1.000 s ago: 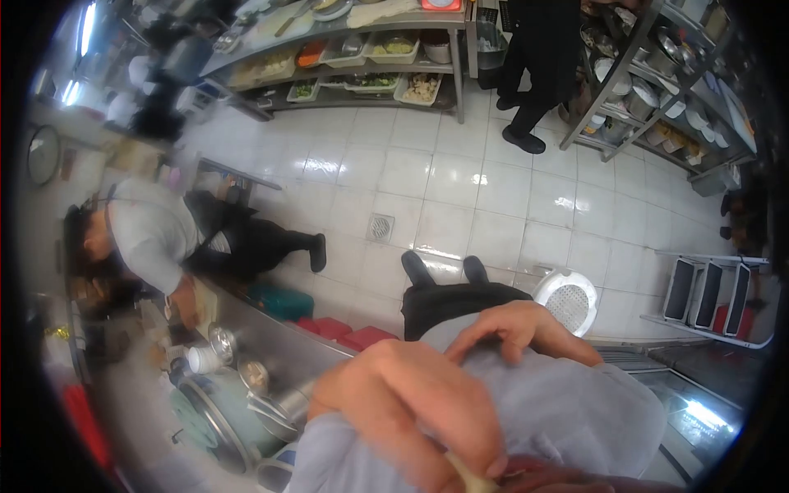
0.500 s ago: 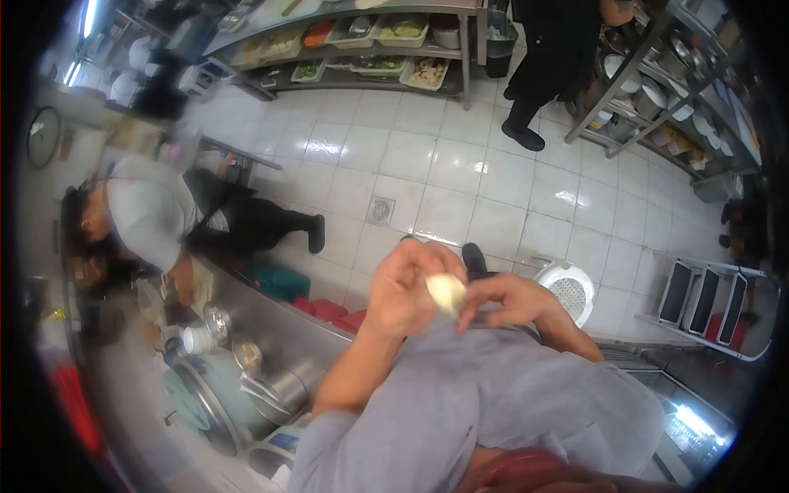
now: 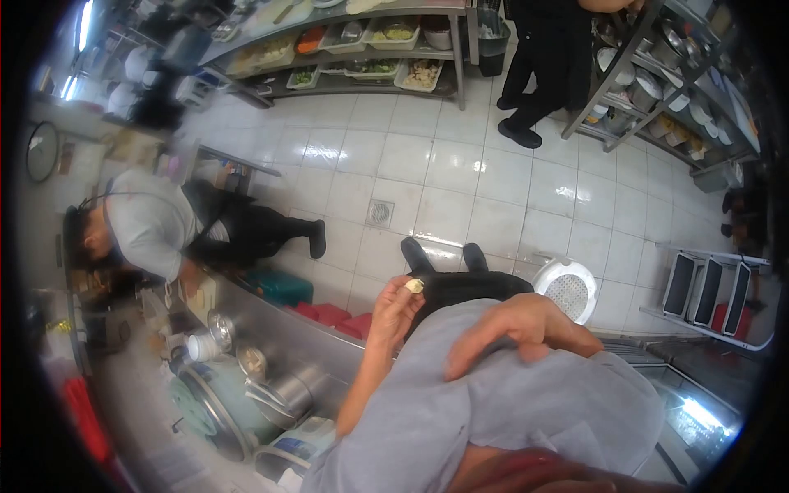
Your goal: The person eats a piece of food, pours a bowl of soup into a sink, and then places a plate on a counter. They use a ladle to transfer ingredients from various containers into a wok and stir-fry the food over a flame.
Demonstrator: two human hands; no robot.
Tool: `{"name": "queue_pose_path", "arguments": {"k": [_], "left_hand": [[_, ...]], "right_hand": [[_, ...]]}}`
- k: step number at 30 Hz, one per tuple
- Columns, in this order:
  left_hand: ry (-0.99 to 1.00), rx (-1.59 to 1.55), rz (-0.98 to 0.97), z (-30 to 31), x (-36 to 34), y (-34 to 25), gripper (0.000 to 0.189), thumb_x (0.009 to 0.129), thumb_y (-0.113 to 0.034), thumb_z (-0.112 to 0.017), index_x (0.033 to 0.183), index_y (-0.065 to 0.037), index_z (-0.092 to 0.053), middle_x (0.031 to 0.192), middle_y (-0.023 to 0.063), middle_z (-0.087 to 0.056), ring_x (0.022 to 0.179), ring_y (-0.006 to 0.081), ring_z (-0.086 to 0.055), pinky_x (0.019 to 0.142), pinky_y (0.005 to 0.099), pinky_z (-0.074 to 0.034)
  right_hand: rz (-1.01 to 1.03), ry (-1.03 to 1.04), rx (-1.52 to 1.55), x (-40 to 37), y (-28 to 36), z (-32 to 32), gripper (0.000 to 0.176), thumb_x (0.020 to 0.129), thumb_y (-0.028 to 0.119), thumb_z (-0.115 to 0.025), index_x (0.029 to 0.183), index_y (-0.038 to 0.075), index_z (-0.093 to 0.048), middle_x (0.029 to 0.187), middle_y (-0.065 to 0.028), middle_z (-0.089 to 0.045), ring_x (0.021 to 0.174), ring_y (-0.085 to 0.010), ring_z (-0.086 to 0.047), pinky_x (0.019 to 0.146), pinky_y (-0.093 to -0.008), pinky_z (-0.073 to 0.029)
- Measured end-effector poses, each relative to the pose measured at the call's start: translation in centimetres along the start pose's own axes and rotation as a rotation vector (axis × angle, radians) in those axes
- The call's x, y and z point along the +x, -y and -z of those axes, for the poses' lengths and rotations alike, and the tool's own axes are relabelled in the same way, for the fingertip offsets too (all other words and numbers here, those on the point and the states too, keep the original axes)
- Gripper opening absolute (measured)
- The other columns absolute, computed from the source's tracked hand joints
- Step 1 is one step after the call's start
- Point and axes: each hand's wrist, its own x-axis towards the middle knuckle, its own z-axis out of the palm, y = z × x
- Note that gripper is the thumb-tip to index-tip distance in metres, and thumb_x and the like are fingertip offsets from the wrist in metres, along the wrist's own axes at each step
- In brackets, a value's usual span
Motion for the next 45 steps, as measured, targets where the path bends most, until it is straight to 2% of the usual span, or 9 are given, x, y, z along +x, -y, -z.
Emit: {"name": "queue_pose_path", "arguments": {"k": [2, 6, 8, 11, 24, 26, 30, 32, 45], "left_hand": [[0.018, 0.008, -0.034, 0.0, 0.6, -0.8, 0.018, 0.092, -0.012, -0.059, 0.108, -0.005, -0.056, 0.099, 0.0073, -0.063, 0.087, 0.0153, -0.062, 0.079, 0.0293, -0.053], [0.054, 0.032, -0.096, -0.5, 1.4, -2.4, 0.017, 0.092, -0.01, -0.059, 0.107, -0.004, -0.055, 0.098, 0.0076, -0.063, 0.086, 0.0158, -0.062, 0.079, 0.0294, -0.053], [0.049, 0.052, -0.101, -0.9, 1.4, -2.9, 0.019, 0.092, -0.012, -0.06, 0.108, -0.005, -0.055, 0.095, 0.0073, -0.063, 0.085, 0.0162, -0.062, 0.078, 0.0302, -0.052], [0.059, 0.077, -0.105, -1.5, 1.4, -3.1, 0.02, 0.091, -0.013, -0.061, 0.108, -0.006, -0.054, 0.092, 0.0074, -0.062, 0.084, 0.0171, -0.061, 0.077, 0.0312, -0.051], [0.098, 0.038, -0.041, -1.5, 0.6, -1.7, 0.021, 0.089, -0.008, -0.062, 0.109, -0.005, -0.055, 0.098, 0.0085, -0.064, 0.084, 0.0163, -0.063, 0.078, 0.0299, -0.052], [0.086, 0.059, -0.042, -1.8, 0.5, -1.9, 0.019, 0.09, -0.009, -0.062, 0.107, -0.005, -0.055, 0.095, 0.0083, -0.063, 0.083, 0.0165, -0.062, 0.078, 0.0307, -0.052], [0.09, 0.076, -0.05, -2.1, 0.7, -2.2, 0.018, 0.09, -0.009, -0.061, 0.106, -0.006, -0.054, 0.094, 0.0081, -0.062, 0.081, 0.017, -0.062, 0.077, 0.0313, -0.051], [0.089, 0.083, -0.052, -2.3, 0.7, -2.3, 0.019, 0.09, -0.009, -0.062, 0.106, -0.006, -0.054, 0.094, 0.0081, -0.062, 0.081, 0.0171, -0.062, 0.077, 0.0312, -0.051], [0.095, 0.095, -0.031, -3.1, 0.7, -2.6, 0.022, 0.088, -0.008, -0.064, 0.107, -0.005, -0.054, 0.097, 0.0083, -0.063, 0.085, 0.0176, -0.063, 0.078, 0.0312, -0.053]], "right_hand": [[0.181, 0.069, 0.056, 0.2, -0.4, 0.2, 0.114, 0.066, 0.073, -0.061, 0.133, -0.016, -0.037, 0.127, -0.0287, -0.053, 0.121, -0.0349, -0.052, 0.103, -0.0398, -0.039], [0.046, 0.043, -0.021, 0.6, -0.2, 0.0, 0.116, 0.064, 0.075, -0.061, 0.133, -0.015, -0.038, 0.127, -0.0282, -0.053, 0.12, -0.0339, -0.053, 0.102, -0.039, -0.04], [0.303, 0.104, 0.056, 0.5, -0.4, 0.0, 0.116, 0.064, 0.077, -0.06, 0.133, -0.014, -0.038, 0.126, -0.0262, -0.054, 0.119, -0.0316, -0.054, 0.1, -0.0376, -0.042], [-0.04, -0.003, -0.032, 0.7, -0.1, -0.1, 0.115, 0.064, 0.077, -0.06, 0.132, -0.014, -0.041, 0.125, -0.0257, -0.055, 0.119, -0.0309, -0.055, 0.098, -0.0361, -0.044], [0.198, -0.009, 0.182, 0.5, 0.8, -0.9, 0.115, 0.064, 0.075, -0.062, 0.133, -0.014, -0.038, 0.123, -0.029, -0.055, 0.117, -0.034, -0.056, 0.098, -0.0385, -0.043], [-0.06, -0.005, -0.052, 0.7, 0.2, -0.3, 0.116, 0.062, 0.075, -0.064, 0.133, -0.014, -0.039, 0.121, -0.0287, -0.057, 0.117, -0.0342, -0.056, 0.098, -0.0389, -0.043], [0.112, 0.029, 0.118, 0.4, 0.3, -0.3, 0.118, 0.059, 0.075, -0.065, 0.135, -0.011, -0.038, 0.119, -0.0254, -0.06, 0.117, -0.0314, -0.056, 0.1, -0.0371, -0.042], [-0.146, -0.057, -0.03, 0.7, 0.7, -0.2, 0.12, 0.057, 0.076, -0.065, 0.135, -0.011, -0.038, 0.118, -0.0257, -0.06, 0.116, -0.0325, -0.057, 0.098, -0.0376, -0.043], [0.118, 0.031, 0.051, 0.3, 0.1, 0.0, 0.118, 0.061, 0.076, -0.063, 0.136, -0.011, -0.036, 0.117, -0.0285, -0.059, 0.114, -0.0327, -0.059, 0.099, -0.0368, -0.043]]}}
